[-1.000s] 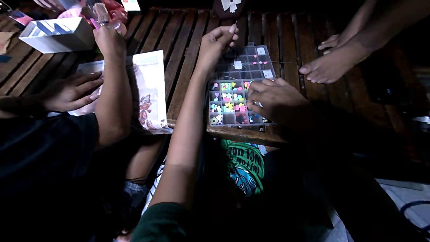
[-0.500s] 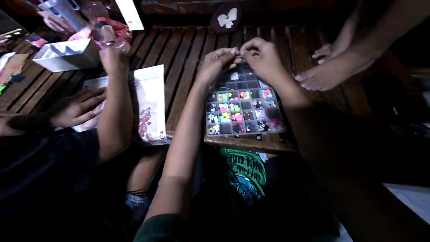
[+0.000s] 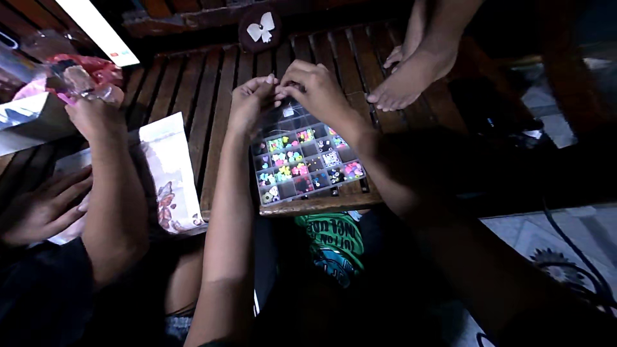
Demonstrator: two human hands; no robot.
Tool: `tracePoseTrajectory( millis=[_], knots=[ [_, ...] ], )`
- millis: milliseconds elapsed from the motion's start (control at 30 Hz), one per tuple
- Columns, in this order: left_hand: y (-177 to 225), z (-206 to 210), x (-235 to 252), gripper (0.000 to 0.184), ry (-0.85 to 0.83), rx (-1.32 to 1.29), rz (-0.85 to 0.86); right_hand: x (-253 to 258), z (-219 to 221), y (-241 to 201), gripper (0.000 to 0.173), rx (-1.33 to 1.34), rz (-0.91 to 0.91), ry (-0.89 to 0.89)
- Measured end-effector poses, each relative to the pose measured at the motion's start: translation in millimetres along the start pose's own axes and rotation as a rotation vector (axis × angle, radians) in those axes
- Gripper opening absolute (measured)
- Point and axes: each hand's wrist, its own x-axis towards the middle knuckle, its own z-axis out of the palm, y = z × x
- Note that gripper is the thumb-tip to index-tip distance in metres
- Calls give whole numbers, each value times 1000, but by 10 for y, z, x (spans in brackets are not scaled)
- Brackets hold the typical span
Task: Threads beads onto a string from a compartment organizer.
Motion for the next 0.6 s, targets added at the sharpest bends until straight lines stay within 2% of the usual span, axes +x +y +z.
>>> tracePoseTrajectory(
  millis=[33, 100, 300, 500, 600],
  knots=[
    [-8, -1, 4, 16, -10, 28, 13, 11, 229, 232, 19, 189, -93, 147],
    [-43, -2, 24, 15, -39, 84, 54, 45, 276, 371, 13, 361, -31, 87],
    [-63, -9, 23, 15, -63, 73, 105, 68, 138, 314, 13, 783, 303, -86],
    [-79, 11, 31, 16, -105, 1, 121, 66, 173, 325, 15, 1153, 502, -14],
    [-91, 45, 24, 16, -120, -21, 142, 58, 200, 325, 12, 1392, 545, -2]
  ],
)
